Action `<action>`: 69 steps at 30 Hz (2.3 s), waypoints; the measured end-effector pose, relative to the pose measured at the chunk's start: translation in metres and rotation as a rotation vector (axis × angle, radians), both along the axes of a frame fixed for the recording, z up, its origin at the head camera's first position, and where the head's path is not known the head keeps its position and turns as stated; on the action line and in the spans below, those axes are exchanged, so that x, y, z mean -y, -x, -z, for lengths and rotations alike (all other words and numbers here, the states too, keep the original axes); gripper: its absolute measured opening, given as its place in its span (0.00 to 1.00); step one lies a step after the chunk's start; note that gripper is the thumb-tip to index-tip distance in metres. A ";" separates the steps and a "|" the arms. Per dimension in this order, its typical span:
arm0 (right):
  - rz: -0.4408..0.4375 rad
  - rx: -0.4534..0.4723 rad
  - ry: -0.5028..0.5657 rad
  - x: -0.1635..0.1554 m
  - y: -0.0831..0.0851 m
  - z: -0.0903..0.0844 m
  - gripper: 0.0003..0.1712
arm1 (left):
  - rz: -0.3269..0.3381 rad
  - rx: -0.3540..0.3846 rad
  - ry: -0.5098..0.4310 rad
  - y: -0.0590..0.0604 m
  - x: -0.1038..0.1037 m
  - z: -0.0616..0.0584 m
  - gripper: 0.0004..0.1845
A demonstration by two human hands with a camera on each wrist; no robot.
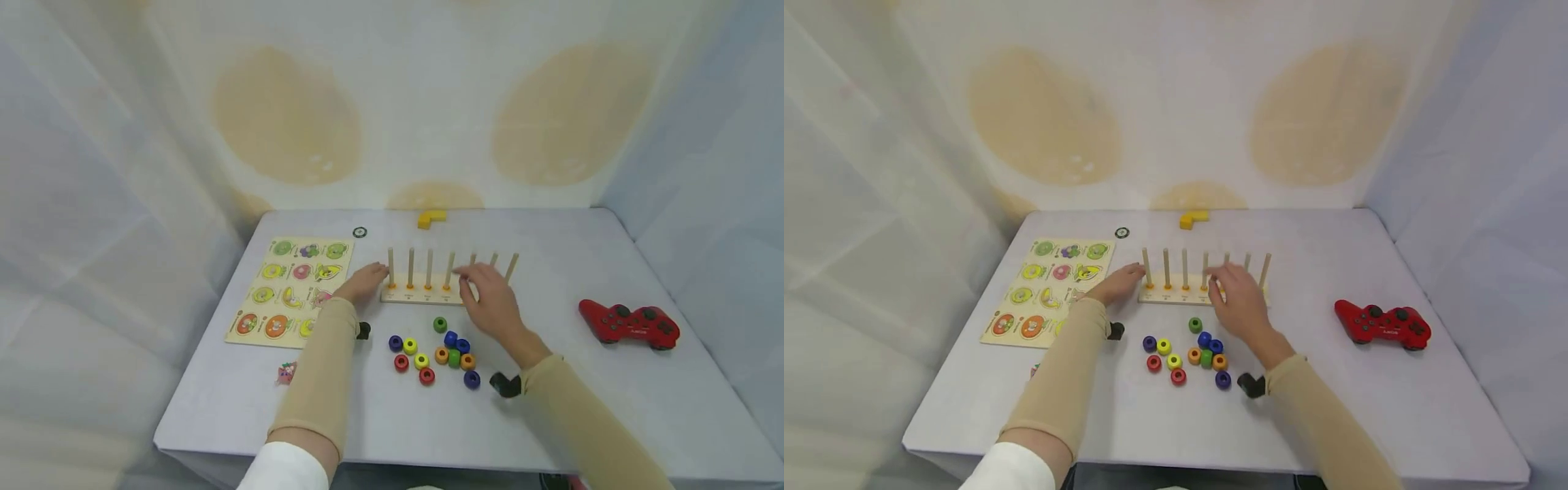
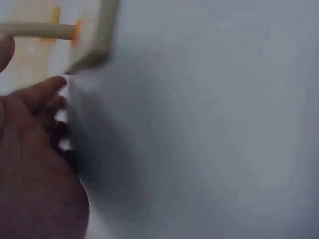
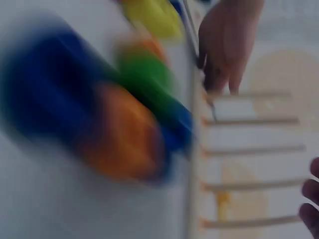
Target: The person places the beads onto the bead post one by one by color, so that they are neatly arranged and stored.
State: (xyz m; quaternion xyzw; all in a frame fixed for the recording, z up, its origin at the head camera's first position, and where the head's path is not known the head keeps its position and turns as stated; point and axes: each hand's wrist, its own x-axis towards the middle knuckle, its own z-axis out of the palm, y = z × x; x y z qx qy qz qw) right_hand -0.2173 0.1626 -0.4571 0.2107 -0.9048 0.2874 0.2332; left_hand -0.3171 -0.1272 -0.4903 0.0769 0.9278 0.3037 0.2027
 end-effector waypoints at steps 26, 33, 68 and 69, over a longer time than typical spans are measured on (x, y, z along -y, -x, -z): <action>0.065 0.222 -0.078 0.079 0.000 0.004 0.20 | 0.020 -0.063 0.054 -0.017 -0.008 0.028 0.50; 0.068 0.150 -0.185 0.106 0.051 -0.046 0.21 | -0.021 -0.036 0.033 -0.021 -0.006 0.029 0.48; -0.228 0.201 -0.022 0.024 -0.023 0.036 0.17 | 0.049 -0.077 0.067 -0.010 -0.008 0.039 0.51; -0.240 0.278 -0.069 0.022 -0.030 0.042 0.19 | 0.049 -0.072 0.058 -0.010 -0.008 0.039 0.51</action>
